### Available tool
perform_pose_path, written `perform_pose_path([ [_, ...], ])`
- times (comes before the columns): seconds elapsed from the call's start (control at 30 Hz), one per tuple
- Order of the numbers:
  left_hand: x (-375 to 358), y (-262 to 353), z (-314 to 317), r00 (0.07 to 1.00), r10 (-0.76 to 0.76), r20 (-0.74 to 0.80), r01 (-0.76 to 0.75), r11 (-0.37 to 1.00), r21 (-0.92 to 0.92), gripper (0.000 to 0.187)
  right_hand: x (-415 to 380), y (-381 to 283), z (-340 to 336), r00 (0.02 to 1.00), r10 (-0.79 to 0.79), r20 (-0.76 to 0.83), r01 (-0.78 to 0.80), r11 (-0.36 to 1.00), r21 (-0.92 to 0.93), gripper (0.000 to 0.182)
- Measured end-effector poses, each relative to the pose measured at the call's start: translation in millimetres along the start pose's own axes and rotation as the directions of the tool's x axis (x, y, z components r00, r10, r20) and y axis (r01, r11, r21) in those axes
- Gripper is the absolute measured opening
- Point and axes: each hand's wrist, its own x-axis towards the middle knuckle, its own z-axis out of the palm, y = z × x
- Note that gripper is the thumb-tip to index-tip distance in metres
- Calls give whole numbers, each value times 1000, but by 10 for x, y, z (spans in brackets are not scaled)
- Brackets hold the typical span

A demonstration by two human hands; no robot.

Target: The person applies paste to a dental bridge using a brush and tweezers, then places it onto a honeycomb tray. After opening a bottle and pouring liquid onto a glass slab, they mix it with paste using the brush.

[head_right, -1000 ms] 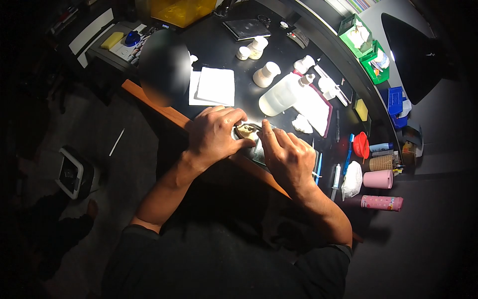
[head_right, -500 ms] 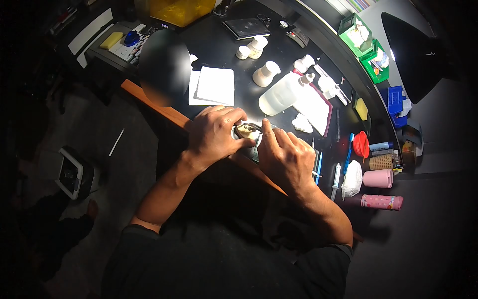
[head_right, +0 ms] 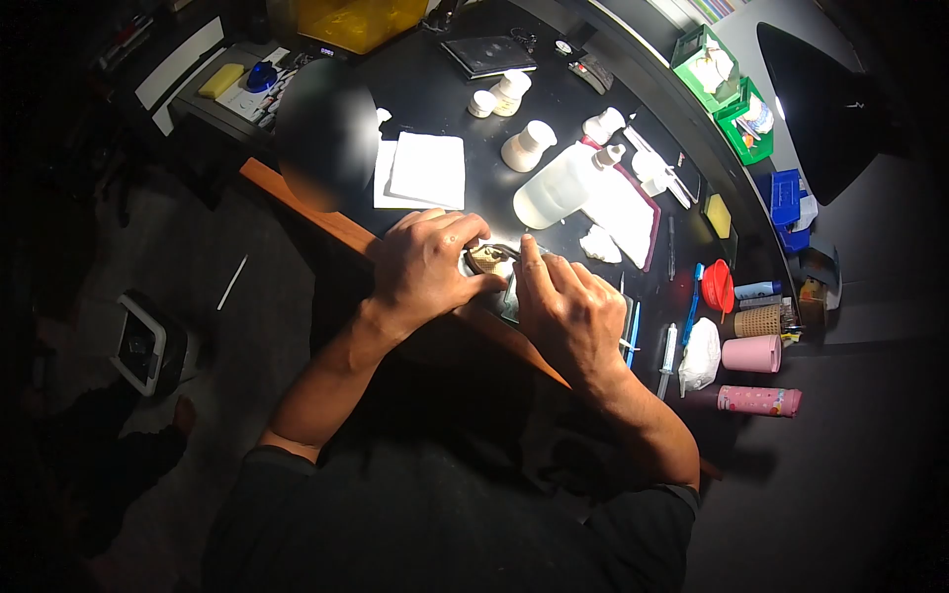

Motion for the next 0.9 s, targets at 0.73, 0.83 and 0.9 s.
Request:
perform_pose_path([
  [0.73, -6, -9, 10, 1000, 9, -26, -9, 1000, -17, 45, -4, -8, 0, 996, 54, 70, -56, 998, 31, 39],
  [0.83, -5, -8, 7, 1000, 8, -20, -8, 1000, -17, 45, -10, -9, 10, 996, 57, 72, -59, 998, 31, 40],
  [0.9, -5, -9, 6, 1000, 7, -18, -7, 1000, -15, 45, 4, -16, -7, 996, 55, 74, -58, 998, 35, 40],
])
